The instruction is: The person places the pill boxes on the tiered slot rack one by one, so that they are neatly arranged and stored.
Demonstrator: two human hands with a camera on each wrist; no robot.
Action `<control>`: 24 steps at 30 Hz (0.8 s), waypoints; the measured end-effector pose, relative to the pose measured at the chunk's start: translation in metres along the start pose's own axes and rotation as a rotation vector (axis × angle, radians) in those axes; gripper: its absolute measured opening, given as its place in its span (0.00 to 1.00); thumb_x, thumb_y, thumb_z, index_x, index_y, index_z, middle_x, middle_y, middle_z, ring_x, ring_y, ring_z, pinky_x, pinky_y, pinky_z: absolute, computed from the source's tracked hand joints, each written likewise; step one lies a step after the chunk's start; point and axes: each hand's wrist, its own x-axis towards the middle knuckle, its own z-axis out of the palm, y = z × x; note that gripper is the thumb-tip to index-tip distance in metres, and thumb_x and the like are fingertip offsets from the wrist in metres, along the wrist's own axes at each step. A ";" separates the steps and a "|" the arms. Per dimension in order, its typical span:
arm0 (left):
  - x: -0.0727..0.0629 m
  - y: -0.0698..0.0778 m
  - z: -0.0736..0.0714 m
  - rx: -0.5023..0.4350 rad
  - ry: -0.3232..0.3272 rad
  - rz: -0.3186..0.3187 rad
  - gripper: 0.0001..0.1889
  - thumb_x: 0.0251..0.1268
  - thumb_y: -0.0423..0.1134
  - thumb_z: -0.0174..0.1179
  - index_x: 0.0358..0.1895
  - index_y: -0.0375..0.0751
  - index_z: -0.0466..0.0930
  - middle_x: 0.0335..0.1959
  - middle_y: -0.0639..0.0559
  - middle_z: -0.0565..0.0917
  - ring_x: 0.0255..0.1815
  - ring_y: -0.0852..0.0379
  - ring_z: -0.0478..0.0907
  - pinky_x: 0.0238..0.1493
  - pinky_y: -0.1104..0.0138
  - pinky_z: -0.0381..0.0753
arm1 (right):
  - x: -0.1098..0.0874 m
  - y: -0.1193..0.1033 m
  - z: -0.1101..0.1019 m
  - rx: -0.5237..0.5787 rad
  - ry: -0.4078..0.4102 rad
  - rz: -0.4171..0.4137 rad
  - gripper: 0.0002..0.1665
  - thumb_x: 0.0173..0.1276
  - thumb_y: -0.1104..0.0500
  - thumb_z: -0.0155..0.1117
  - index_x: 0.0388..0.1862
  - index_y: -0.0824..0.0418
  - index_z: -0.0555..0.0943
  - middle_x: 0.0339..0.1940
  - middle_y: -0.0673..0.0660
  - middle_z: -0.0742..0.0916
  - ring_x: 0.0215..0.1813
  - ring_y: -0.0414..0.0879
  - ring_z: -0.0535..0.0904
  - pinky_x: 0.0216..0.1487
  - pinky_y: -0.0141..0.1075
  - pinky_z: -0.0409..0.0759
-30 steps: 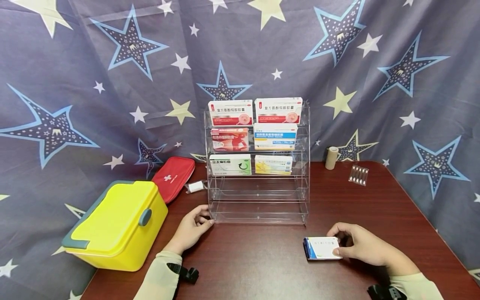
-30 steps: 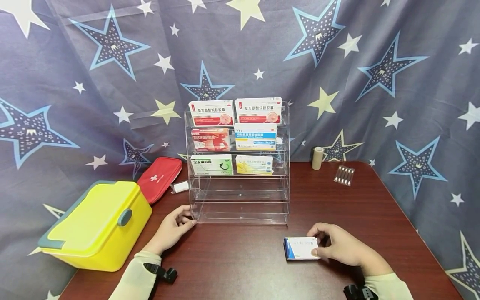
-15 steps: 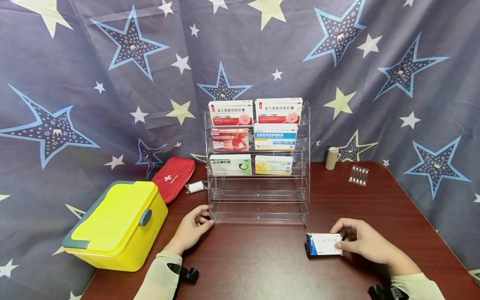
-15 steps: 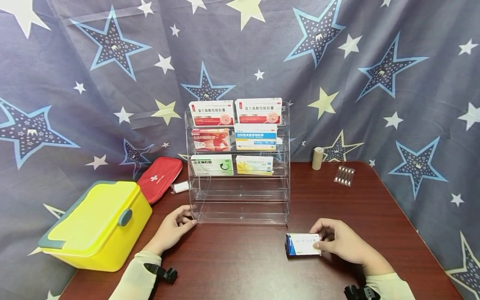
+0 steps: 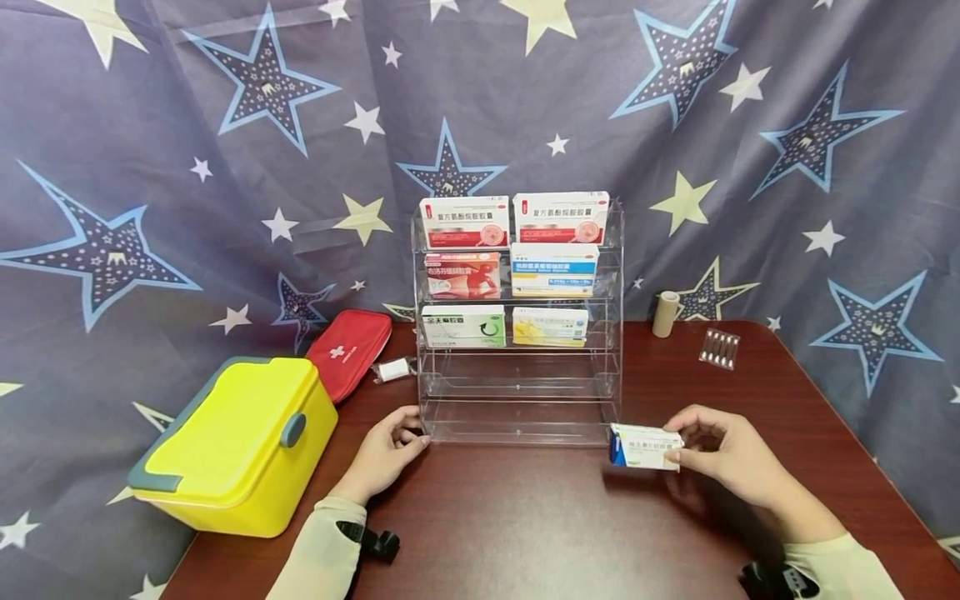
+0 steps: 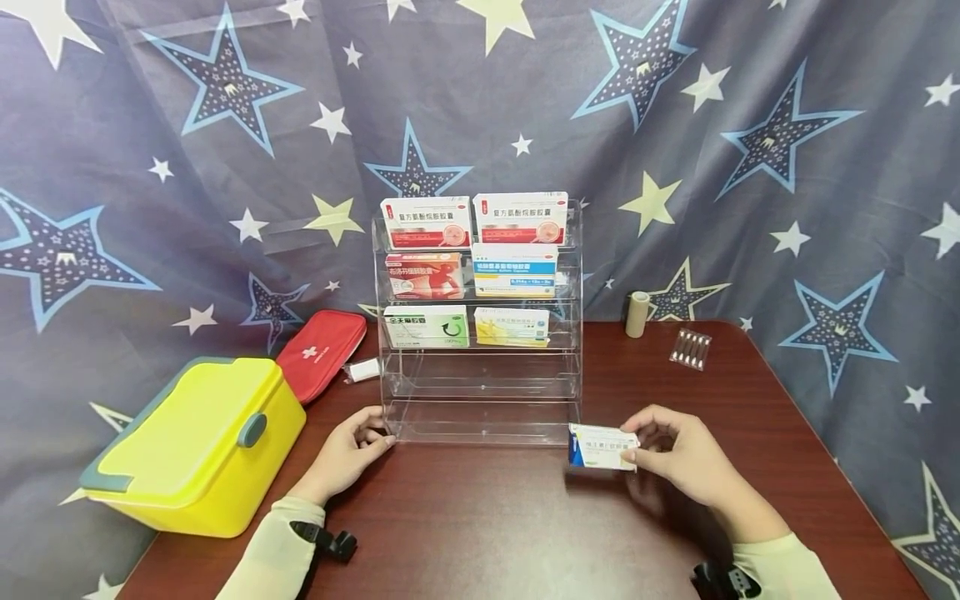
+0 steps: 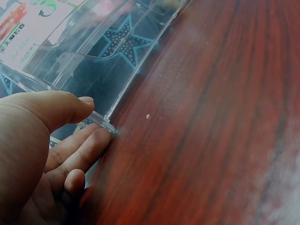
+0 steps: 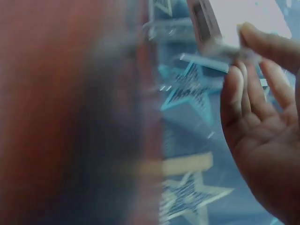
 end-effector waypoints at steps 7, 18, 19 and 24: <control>0.000 -0.001 0.001 -0.006 0.007 0.004 0.23 0.66 0.32 0.73 0.63 0.41 0.80 0.45 0.46 0.85 0.38 0.56 0.85 0.41 0.67 0.82 | 0.046 -0.054 0.001 -0.133 0.091 -0.105 0.19 0.57 0.66 0.83 0.45 0.51 0.87 0.30 0.49 0.87 0.29 0.44 0.82 0.30 0.33 0.79; -0.006 0.027 -0.003 -0.002 0.002 0.030 0.24 0.66 0.25 0.70 0.64 0.27 0.77 0.45 0.38 0.85 0.37 0.49 0.84 0.40 0.65 0.83 | 0.120 -0.101 0.076 -0.318 0.126 -0.282 0.14 0.60 0.64 0.82 0.43 0.52 0.89 0.38 0.45 0.87 0.36 0.40 0.84 0.38 0.40 0.84; -0.007 0.031 -0.004 -0.007 -0.003 0.031 0.24 0.66 0.25 0.70 0.64 0.27 0.77 0.45 0.38 0.85 0.37 0.49 0.85 0.40 0.65 0.83 | 0.125 -0.104 0.082 -0.333 0.127 -0.280 0.14 0.60 0.64 0.82 0.43 0.52 0.89 0.38 0.45 0.87 0.36 0.40 0.85 0.38 0.41 0.84; -0.011 0.041 -0.005 -0.020 -0.009 0.038 0.23 0.66 0.25 0.70 0.63 0.27 0.77 0.45 0.38 0.86 0.37 0.49 0.85 0.38 0.66 0.82 | 0.146 -0.111 0.110 -0.432 0.129 -0.273 0.12 0.61 0.61 0.82 0.42 0.52 0.89 0.41 0.46 0.87 0.38 0.40 0.86 0.41 0.41 0.84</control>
